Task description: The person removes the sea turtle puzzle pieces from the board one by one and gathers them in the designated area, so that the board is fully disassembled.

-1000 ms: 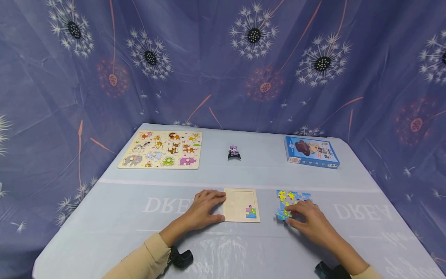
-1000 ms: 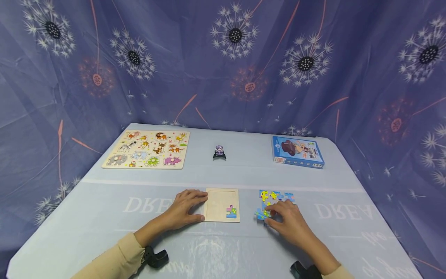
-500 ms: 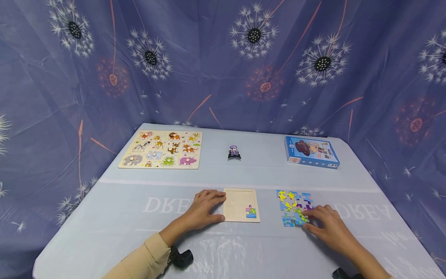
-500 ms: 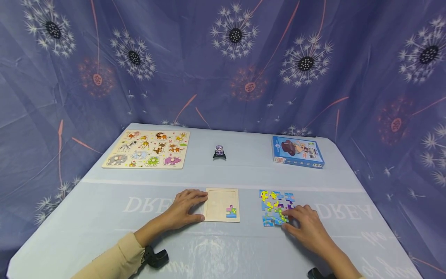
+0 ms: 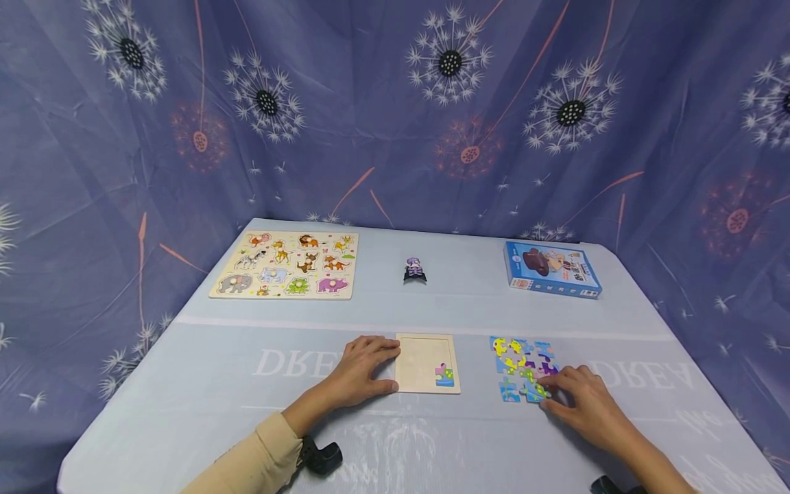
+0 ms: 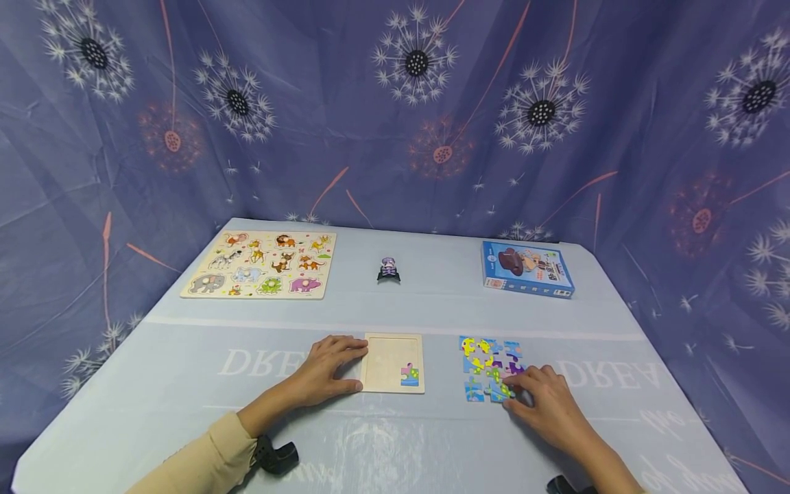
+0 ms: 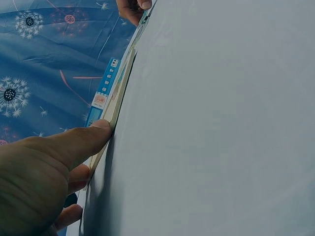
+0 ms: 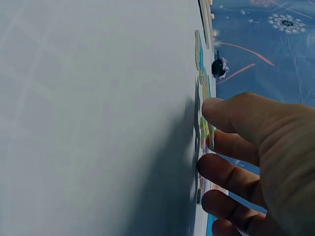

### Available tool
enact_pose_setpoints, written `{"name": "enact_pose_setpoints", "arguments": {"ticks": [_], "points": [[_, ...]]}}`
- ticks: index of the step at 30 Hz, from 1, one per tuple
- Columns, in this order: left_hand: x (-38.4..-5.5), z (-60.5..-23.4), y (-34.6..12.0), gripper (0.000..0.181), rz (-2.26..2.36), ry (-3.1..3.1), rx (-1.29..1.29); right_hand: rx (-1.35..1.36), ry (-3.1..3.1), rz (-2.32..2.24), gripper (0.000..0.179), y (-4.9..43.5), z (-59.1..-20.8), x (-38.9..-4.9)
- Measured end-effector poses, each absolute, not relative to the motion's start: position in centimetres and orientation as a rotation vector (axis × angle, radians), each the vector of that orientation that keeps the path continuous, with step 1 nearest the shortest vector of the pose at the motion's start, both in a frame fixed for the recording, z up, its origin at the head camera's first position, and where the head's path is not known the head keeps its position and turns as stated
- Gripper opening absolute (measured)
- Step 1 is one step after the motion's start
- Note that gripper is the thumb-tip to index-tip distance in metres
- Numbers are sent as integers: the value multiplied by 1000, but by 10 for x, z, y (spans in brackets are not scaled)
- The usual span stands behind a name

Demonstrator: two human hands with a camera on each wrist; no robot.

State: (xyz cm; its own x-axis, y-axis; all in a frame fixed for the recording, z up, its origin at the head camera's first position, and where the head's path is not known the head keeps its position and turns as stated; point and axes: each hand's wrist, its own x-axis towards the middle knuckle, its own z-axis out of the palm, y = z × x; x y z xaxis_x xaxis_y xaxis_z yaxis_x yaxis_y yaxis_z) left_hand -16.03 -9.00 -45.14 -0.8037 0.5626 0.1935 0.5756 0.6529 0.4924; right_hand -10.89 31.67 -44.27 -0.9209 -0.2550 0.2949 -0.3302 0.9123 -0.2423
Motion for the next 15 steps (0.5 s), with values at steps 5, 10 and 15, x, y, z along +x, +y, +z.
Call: {"name": "enact_pose_setpoints", "arguments": {"ticks": [5, 10, 15], "points": [[-160, -451, -90, 58, -858, -2843, -971, 453, -2781, 415, 31, 318, -445, -110], [-160, -450, -90, 58, -865, -2844, -974, 458, -2780, 405, 31, 318, -446, -110], [-159, -451, -90, 58, -864, -2837, -977, 456, -2779, 384, 31, 317, -444, -110]]}}
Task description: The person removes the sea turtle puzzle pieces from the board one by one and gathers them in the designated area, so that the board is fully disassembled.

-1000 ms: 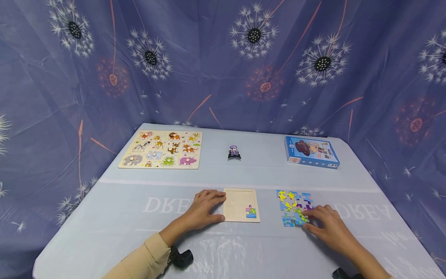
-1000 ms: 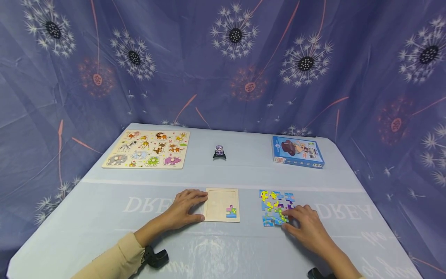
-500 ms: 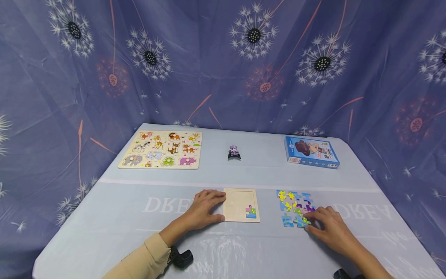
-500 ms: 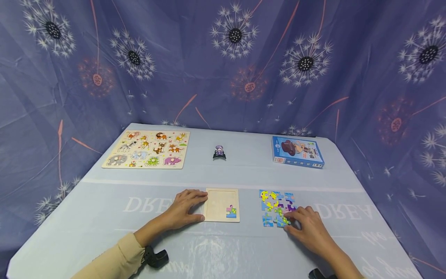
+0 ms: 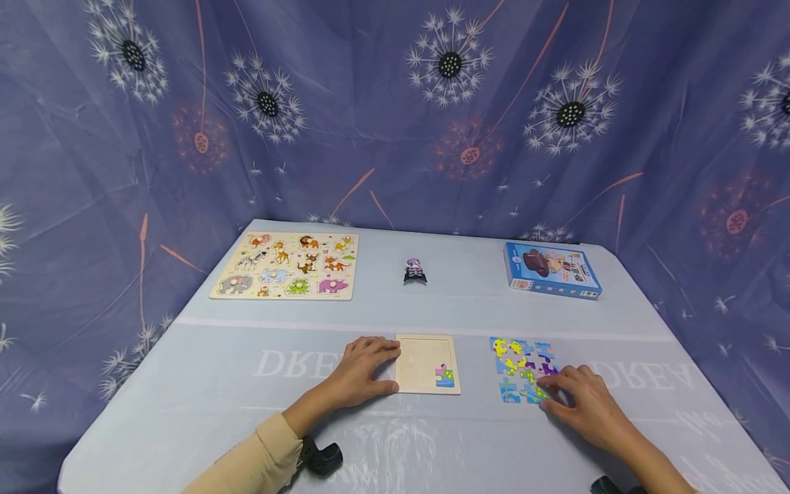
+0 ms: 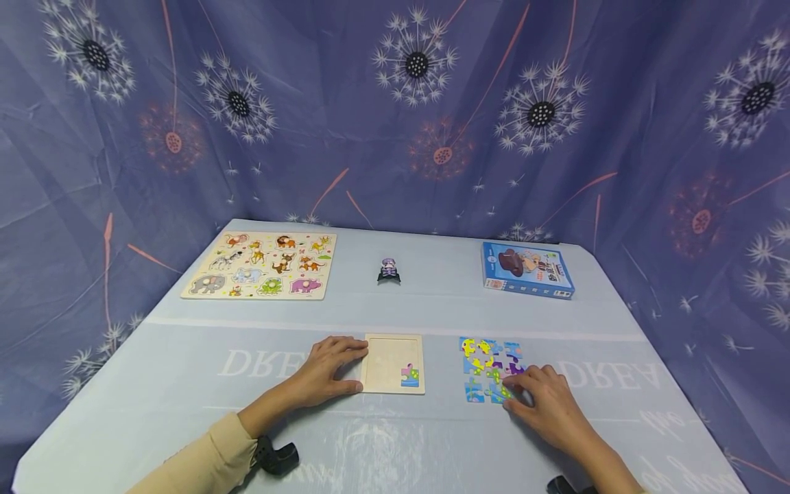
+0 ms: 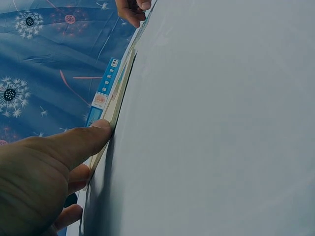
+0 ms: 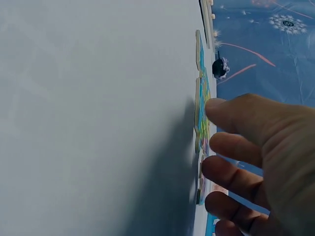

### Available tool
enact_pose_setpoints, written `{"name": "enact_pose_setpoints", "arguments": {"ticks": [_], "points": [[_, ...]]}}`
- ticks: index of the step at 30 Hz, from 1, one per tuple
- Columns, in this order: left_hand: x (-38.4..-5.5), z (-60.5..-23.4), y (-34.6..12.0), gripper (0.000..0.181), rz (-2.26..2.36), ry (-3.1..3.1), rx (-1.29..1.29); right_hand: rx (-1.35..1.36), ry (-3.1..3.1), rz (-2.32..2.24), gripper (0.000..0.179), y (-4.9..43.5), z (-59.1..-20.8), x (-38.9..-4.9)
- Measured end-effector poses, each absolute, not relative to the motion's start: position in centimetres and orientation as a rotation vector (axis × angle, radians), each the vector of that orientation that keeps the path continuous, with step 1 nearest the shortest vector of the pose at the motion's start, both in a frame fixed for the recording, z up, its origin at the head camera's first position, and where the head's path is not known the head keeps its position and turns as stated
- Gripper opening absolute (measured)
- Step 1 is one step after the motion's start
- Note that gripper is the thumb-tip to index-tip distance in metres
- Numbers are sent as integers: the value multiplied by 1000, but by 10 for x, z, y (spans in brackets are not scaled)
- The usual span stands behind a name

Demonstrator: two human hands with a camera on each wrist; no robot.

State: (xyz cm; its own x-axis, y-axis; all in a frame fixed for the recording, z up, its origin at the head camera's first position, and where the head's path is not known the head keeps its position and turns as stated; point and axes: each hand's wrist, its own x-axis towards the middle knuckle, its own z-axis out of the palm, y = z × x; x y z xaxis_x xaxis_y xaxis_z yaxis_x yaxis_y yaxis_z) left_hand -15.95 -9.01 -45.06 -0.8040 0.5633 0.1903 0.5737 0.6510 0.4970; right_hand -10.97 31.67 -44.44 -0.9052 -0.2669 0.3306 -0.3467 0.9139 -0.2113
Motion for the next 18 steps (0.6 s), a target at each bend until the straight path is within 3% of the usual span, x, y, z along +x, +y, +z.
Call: {"name": "enact_pose_setpoints", "arguments": {"ticks": [18], "points": [[-158, -450, -90, 57, -880, -2816, -975, 602, -2726, 544, 33, 253, -432, -123]]}}
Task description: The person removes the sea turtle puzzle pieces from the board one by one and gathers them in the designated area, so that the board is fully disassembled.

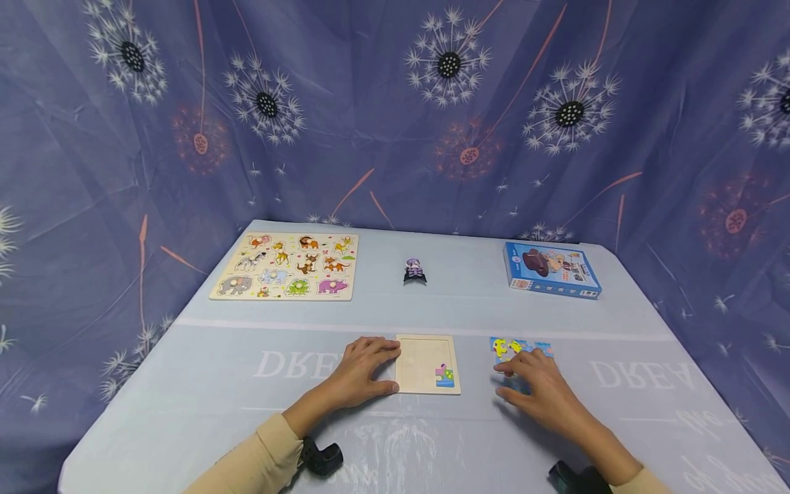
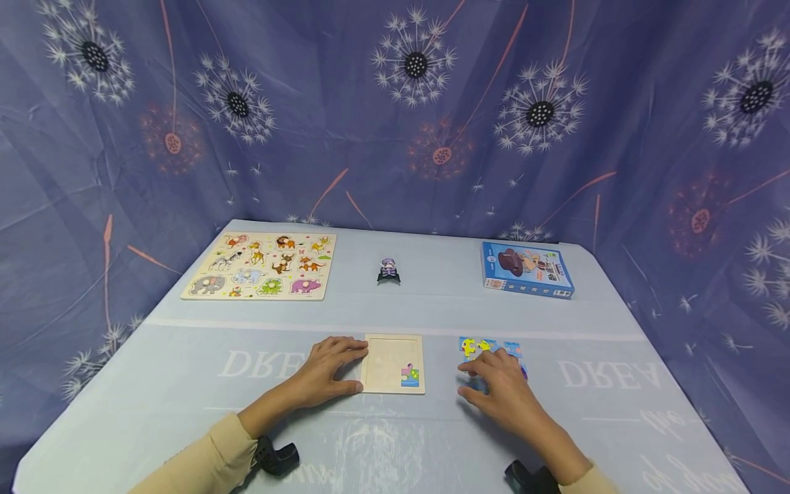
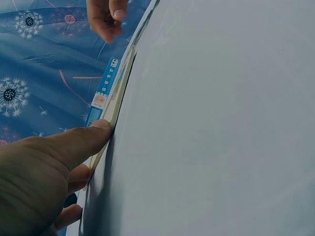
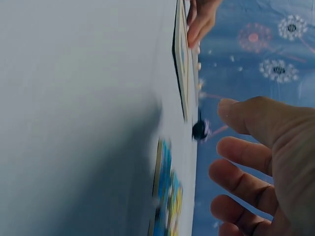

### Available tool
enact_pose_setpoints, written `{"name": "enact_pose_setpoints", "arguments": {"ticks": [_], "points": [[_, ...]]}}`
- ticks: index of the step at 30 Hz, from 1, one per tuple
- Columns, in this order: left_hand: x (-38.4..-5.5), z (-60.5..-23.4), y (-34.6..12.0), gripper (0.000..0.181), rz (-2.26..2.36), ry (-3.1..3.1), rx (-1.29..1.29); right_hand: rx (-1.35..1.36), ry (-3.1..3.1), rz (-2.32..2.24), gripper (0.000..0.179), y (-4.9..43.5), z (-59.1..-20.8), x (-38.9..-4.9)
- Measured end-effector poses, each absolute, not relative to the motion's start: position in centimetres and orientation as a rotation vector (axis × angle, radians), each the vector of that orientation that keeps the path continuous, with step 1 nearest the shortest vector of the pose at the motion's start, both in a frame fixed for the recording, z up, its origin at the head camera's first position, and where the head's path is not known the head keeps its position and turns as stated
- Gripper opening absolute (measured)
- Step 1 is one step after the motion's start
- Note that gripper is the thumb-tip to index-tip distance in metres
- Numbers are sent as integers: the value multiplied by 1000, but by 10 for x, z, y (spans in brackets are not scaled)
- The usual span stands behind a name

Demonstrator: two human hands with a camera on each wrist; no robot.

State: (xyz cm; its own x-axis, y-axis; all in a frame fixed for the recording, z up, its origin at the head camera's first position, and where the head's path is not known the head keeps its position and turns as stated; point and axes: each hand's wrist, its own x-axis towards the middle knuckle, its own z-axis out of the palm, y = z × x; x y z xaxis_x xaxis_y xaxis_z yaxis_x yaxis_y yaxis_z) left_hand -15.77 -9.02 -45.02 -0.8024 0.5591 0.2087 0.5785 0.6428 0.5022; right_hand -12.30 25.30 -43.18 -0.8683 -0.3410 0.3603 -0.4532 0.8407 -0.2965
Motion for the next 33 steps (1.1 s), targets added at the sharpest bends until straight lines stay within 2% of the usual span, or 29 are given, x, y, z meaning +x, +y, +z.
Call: {"name": "enact_pose_setpoints", "arguments": {"ticks": [15, 33], "points": [[-158, -450, -90, 57, -883, -2803, -984, 659, -2751, 595, 32, 198, -442, -139], [-158, -450, -90, 57, -888, -2804, -980, 571, -2865, 546, 28, 180, -445, -147]]}}
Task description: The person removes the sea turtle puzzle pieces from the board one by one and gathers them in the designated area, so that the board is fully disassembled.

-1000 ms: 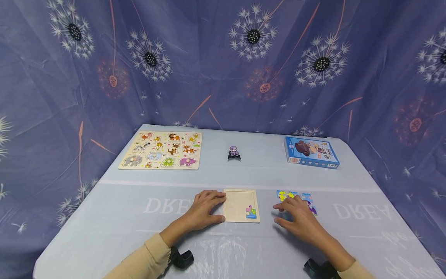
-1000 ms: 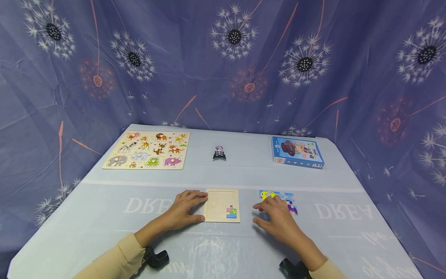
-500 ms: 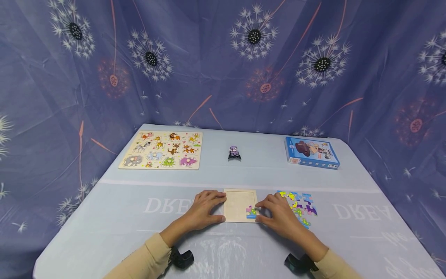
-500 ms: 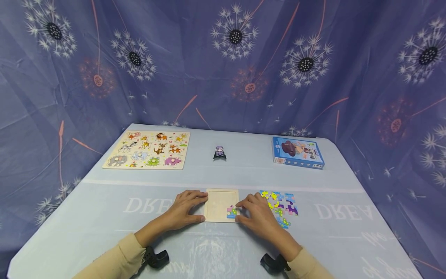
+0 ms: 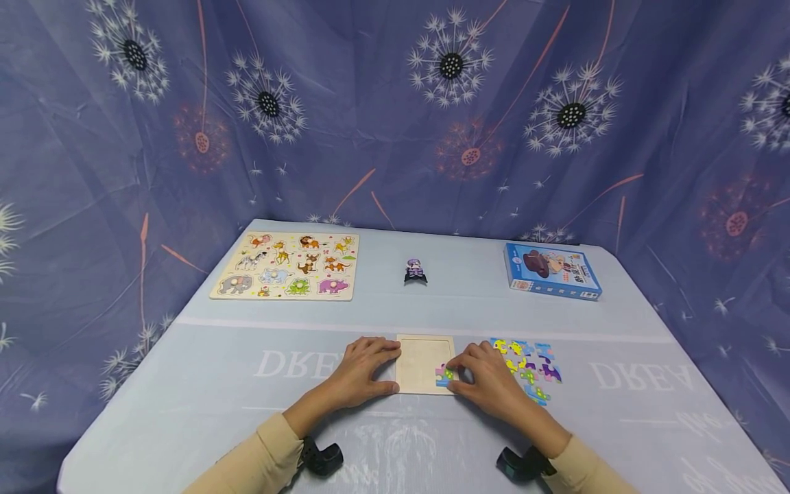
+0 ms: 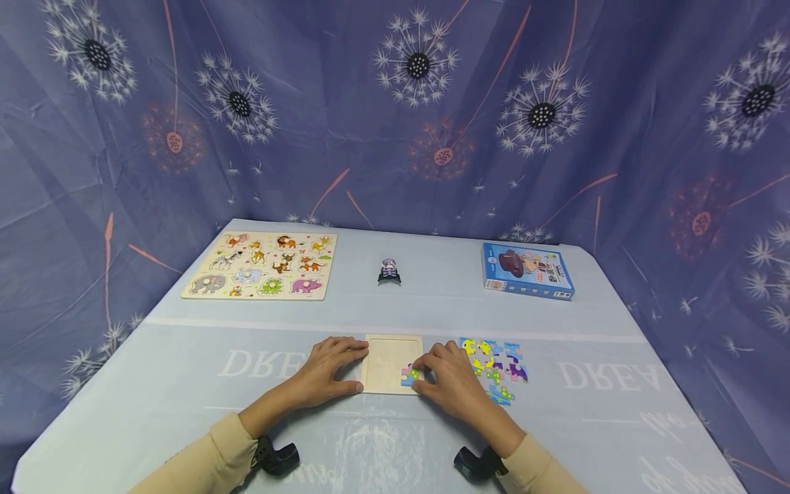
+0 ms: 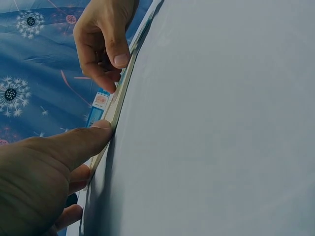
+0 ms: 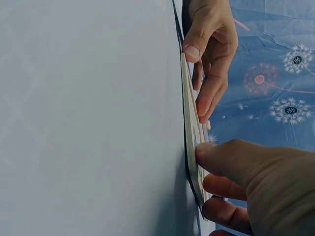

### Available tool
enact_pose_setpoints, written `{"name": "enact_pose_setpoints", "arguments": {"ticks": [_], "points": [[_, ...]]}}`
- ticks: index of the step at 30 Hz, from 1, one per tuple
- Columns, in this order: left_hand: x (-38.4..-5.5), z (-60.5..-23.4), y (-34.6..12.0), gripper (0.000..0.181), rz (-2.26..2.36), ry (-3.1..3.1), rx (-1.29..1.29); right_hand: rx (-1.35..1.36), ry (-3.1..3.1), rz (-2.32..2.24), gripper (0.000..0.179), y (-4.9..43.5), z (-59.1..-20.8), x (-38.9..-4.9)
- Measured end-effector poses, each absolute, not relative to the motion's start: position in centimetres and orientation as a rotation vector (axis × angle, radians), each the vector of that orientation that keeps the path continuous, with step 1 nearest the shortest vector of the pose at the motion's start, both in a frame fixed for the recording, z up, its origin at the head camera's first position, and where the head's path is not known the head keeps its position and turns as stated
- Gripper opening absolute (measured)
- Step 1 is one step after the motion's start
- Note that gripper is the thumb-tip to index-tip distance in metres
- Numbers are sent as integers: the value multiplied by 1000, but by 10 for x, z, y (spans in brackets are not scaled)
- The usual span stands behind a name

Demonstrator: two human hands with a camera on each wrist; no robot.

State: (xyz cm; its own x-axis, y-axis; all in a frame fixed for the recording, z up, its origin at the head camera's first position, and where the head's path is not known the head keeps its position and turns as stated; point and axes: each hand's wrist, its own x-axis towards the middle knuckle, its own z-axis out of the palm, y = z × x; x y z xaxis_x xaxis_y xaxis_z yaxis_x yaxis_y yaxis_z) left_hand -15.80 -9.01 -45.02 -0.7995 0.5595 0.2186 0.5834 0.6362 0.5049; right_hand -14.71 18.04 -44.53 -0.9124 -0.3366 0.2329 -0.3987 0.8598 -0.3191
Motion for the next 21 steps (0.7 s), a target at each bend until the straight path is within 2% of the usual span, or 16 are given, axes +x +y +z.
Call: {"name": "enact_pose_setpoints", "arguments": {"ticks": [21], "points": [[-159, -451, -91, 57, -865, -2819, -982, 610, -2831, 576, 29, 179, -446, -154]]}}
